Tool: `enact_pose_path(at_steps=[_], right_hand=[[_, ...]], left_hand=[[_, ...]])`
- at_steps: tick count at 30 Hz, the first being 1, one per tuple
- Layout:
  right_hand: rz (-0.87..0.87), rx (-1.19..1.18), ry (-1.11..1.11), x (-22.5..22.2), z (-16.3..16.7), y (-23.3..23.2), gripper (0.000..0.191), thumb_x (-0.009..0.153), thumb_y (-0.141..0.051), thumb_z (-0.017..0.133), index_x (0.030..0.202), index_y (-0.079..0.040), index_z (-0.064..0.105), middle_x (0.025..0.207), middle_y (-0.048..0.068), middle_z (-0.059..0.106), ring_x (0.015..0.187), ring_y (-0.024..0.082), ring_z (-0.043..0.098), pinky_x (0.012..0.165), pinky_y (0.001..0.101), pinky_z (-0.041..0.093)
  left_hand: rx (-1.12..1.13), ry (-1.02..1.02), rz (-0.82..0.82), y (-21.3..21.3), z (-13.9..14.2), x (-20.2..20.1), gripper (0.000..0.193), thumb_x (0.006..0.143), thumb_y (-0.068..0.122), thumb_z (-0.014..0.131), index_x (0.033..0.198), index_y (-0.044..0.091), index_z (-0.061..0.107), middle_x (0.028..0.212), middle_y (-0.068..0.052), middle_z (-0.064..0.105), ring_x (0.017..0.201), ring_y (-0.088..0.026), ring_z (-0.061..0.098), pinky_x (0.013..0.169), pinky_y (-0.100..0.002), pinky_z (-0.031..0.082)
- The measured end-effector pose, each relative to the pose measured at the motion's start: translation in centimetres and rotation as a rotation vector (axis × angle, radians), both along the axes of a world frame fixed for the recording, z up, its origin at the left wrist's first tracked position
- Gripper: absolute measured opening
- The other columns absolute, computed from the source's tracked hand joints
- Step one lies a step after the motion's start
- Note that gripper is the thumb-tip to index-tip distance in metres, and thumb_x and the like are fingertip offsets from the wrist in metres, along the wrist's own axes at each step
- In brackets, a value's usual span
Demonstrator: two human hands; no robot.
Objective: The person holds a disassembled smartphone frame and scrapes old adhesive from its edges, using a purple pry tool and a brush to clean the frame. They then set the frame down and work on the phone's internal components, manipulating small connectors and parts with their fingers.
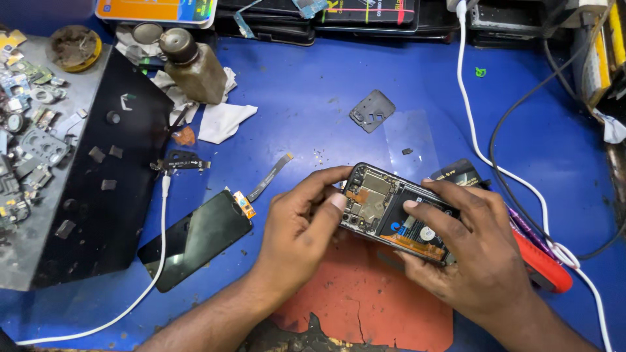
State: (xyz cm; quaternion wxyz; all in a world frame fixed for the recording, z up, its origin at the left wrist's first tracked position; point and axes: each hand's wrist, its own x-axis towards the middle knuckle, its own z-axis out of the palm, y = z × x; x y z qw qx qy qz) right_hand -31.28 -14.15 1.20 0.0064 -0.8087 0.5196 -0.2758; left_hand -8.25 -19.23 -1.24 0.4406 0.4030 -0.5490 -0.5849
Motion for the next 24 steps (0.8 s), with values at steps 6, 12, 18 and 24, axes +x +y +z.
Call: enact_pose_path(at_steps=[6, 12, 18, 24], right_hand=[[0.008, 0.006, 0.042, 0.7, -0.1, 0.3, 0.074, 0.059, -0.021, 0.087, 0.129, -0.016, 0.062, 0.137, 0.011, 0.058, 0.118, 0.034, 0.056, 0.099, 0.0459, 0.046], [0.024, 0.02, 0.036, 1.1, -0.3, 0.0, 0.075, 0.057, -0.022, 0.088, 0.128, -0.015, 0.063, 0.136, 0.012, 0.058, 0.118, 0.035, 0.056, 0.099, 0.0466, 0.045], [0.103, 0.377, -0.482, -1.3, -1.0, 0.6, 0.062, 0.08, -0.02, 0.076, 0.137, -0.005, 0.056, 0.145, 0.02, 0.056, 0.132, 0.035, 0.056, 0.11, 0.0469, 0.044], [0.446, 1.166, -1.553, -2.2, -2.2, 1.2, 0.074, 0.101, -0.041, 0.059, 0.157, -0.002, 0.029, 0.143, 0.031, 0.056, 0.119, 0.042, 0.064, 0.091, 0.0544, 0.057]], left_hand=[[-0.105, -0.151, 0.091, -0.2, 0.1, 0.0, 0.024, 0.093, 0.003, 0.065, 0.117, 0.001, 0.069, 0.065, 0.003, 0.061, 0.057, -0.001, 0.049, 0.049, -0.023, 0.042], [-0.054, -0.168, 0.097, -0.6, 0.1, 0.2, 0.022, 0.091, 0.005, 0.068, 0.112, 0.002, 0.072, 0.062, 0.003, 0.056, 0.055, -0.002, 0.046, 0.048, -0.023, 0.038], [-0.137, -0.018, 0.013, -0.7, 1.4, 0.8, 0.04, 0.098, 0.016, 0.059, 0.135, 0.001, 0.06, 0.101, 0.0, 0.059, 0.084, -0.006, 0.052, 0.07, -0.023, 0.045], [-0.167, 0.138, -0.193, 0.2, 1.5, 0.6, 0.049, 0.094, 0.012, 0.066, 0.139, 0.0, 0.051, 0.119, -0.006, 0.058, 0.114, -0.014, 0.058, 0.097, -0.029, 0.051]])
